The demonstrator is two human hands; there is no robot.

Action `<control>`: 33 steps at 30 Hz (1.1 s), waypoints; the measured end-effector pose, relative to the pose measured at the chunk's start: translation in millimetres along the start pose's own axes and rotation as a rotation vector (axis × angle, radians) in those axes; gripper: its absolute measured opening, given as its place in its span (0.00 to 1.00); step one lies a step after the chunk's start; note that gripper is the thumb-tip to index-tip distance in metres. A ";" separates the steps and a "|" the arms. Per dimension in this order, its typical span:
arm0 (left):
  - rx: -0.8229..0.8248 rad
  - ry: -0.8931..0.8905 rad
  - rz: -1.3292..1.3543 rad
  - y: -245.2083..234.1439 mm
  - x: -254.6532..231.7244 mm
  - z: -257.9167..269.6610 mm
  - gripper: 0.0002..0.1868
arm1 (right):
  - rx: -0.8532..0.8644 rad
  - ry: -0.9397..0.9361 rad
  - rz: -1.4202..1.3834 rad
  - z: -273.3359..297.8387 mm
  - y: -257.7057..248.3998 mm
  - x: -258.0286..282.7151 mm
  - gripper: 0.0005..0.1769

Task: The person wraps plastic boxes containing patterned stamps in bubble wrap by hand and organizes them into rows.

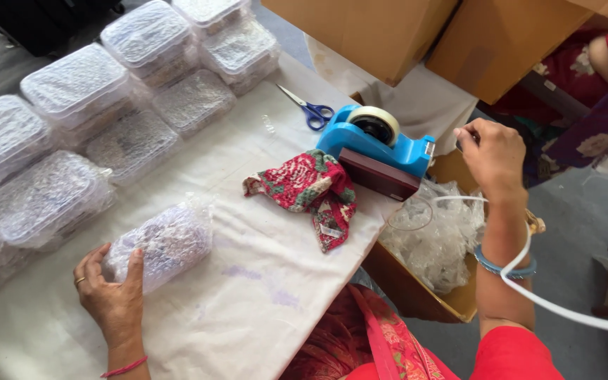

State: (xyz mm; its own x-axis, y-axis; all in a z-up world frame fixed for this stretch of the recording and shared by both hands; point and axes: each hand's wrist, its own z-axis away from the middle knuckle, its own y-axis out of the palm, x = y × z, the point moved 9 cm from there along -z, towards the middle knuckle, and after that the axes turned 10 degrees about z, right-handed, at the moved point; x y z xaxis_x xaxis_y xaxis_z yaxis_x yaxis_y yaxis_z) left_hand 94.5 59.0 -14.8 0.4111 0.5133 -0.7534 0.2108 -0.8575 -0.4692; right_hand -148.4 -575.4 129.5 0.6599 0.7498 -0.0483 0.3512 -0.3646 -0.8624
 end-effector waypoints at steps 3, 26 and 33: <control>-0.009 0.003 -0.016 -0.3 -2.8 -1.0 0.24 | 0.093 -0.156 -0.327 -2.8 -51.7 52.1 0.10; -0.162 -0.018 0.000 -18.7 -20.6 -6.3 0.27 | 0.368 -1.311 -0.960 106.0 -149.2 416.4 0.21; -0.114 -0.136 -0.003 -11.0 -8.4 -5.6 0.27 | 0.556 -1.265 -0.980 135.9 -103.4 465.8 0.31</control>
State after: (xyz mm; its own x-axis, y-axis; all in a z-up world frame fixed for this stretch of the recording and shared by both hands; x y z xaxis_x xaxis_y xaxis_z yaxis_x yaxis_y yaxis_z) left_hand 93.7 63.9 -0.8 0.2880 0.5093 -0.8110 0.3142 -0.8502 -0.4224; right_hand 32.5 -113.4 127.7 -0.6502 0.5993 0.4669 -0.1648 0.4886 -0.8568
